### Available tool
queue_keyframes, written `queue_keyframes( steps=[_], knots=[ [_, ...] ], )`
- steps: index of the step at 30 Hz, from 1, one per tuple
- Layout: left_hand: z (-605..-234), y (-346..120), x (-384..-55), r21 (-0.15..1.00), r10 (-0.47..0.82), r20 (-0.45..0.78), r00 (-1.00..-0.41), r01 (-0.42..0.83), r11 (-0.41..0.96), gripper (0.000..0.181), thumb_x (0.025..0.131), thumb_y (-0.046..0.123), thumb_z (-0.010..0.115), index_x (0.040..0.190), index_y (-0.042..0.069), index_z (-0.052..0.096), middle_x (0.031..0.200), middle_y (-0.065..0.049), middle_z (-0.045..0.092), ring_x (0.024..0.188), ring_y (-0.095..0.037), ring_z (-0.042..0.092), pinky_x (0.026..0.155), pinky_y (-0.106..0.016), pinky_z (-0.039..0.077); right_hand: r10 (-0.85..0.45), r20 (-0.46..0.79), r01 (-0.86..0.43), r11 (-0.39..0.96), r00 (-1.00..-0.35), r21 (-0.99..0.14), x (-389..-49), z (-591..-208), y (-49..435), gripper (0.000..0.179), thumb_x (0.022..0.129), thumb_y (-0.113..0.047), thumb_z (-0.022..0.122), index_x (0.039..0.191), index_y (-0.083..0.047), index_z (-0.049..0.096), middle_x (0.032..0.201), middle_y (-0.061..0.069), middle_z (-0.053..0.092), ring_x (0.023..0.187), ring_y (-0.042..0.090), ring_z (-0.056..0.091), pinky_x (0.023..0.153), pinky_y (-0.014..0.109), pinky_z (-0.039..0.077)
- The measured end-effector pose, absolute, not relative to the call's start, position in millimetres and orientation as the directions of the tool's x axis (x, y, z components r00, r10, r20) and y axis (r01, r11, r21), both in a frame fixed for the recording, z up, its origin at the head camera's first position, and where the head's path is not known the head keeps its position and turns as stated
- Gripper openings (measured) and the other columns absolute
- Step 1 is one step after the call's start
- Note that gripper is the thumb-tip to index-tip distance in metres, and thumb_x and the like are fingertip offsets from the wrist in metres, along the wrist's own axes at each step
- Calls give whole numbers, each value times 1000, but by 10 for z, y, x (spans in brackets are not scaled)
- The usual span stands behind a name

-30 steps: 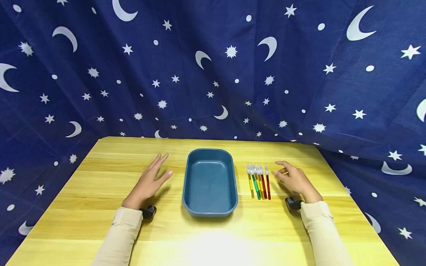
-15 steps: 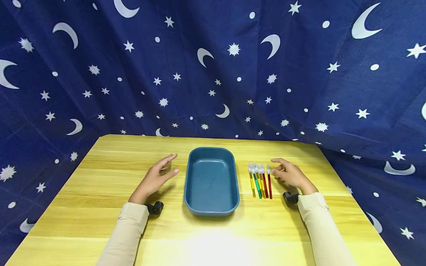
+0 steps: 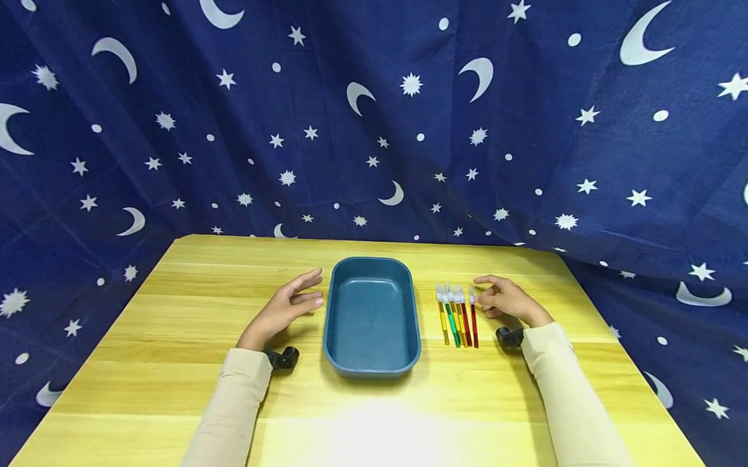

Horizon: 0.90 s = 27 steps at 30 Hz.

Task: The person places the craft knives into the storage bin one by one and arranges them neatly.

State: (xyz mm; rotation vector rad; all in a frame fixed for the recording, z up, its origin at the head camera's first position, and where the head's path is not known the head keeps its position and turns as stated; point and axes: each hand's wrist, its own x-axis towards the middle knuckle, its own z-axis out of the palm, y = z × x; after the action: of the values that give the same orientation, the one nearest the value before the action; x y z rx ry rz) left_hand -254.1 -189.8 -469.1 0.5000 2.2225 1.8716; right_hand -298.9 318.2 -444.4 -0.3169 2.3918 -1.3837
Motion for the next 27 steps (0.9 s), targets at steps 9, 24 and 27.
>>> queue_keyframes(
  steps=[9,24,27],
  knots=[
    [-4782,-1847,-2643,997,411,30,-911,54,47,73,108,4,65,171,5,28,172,-27,31,152,-48,42,116,-45,50,-374,-245,49,462,-894,-885,-3093,-4510,3195,66,102,1,70,155,21,35,97,11,62,82,16,71,77,32,66],
    [-4856,-1746,-2698,1000,489,25,-872,20,-15,80,105,5,69,173,7,26,174,-25,26,158,-49,31,121,-51,43,-328,-246,111,378,-912,-919,-3146,-4575,3162,52,100,11,67,144,24,43,93,8,59,82,10,71,80,28,65],
    [-4864,-1744,-2705,1000,490,23,-871,17,-16,79,106,4,68,173,8,26,174,-25,26,158,-48,32,120,-47,44,-329,-240,113,361,-913,-926,-3140,-4578,3165,51,101,10,66,144,24,43,94,7,60,83,10,72,80,28,65]
  ],
)
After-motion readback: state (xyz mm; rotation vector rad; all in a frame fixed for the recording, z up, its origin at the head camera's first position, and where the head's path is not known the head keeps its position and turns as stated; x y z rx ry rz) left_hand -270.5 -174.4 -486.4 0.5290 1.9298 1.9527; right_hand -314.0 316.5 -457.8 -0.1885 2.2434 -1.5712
